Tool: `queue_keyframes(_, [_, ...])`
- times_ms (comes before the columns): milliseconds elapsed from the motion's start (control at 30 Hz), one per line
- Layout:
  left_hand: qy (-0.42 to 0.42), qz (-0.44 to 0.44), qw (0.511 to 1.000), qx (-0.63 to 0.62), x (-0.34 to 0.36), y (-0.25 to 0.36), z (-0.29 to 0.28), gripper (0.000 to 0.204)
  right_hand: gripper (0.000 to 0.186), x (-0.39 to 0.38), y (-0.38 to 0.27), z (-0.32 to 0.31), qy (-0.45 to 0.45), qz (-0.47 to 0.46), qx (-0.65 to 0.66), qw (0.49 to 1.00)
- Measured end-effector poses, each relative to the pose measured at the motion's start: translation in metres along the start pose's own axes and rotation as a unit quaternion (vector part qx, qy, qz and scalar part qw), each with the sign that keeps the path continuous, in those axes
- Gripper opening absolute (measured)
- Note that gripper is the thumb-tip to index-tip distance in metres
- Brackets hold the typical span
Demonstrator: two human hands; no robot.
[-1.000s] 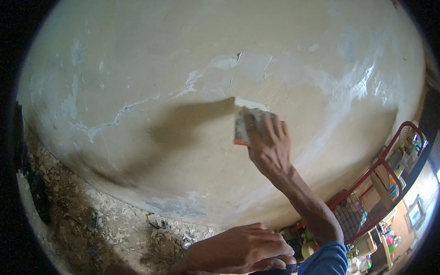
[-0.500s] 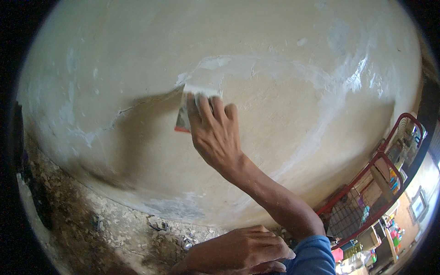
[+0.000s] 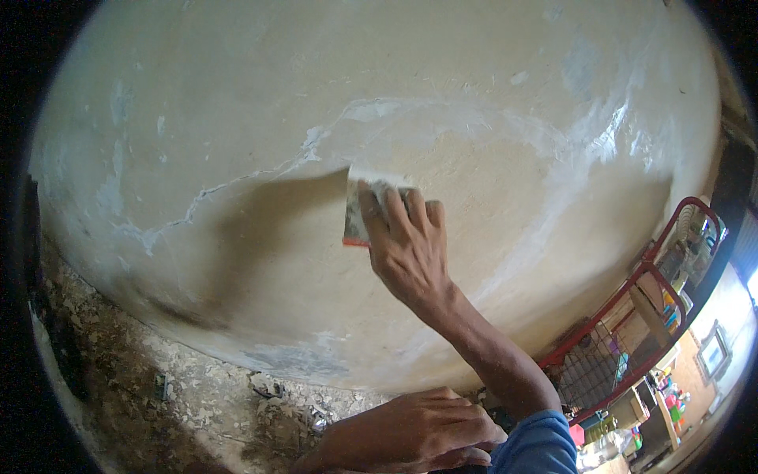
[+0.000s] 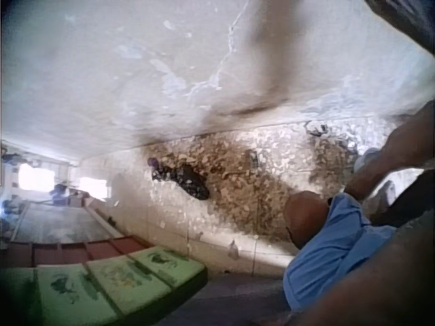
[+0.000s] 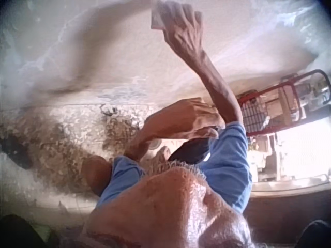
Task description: The person applies a white patching compound to a crack in an interior wall using a plastic spreader, working from both a standing and a seated position on the floor, and uses their fingers to smooth the material over the damaged area.
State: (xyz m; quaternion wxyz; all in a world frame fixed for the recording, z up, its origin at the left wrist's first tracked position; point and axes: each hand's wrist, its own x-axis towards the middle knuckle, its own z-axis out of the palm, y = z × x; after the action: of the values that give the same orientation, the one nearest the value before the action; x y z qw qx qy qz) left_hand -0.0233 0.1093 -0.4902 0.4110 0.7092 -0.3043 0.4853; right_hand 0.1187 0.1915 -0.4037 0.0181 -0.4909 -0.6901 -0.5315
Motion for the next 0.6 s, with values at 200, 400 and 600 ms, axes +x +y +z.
queue_keyframes(200, [-0.04, 0.008, 0.997, -0.061, 0.005, 0.006, -0.003, 0.036, 0.05, 0.027, 0.074, -0.019, 0.179, 0.194, -0.123, 0.957])
queue_keyframes(400, [0.003, 0.04, 0.998, -0.057, 0.006, 0.011, 0.005, 0.037, 0.048, 0.068, 0.025, -0.007, 0.147, 0.128, -0.093, 0.976])
queue_keyframes(600, [-0.021, 0.07, 0.997, -0.03, 0.007, 0.008, 0.009, 0.028, 0.055, 0.036, -0.063, 0.011, -0.038, -0.077, -0.012, 0.996])
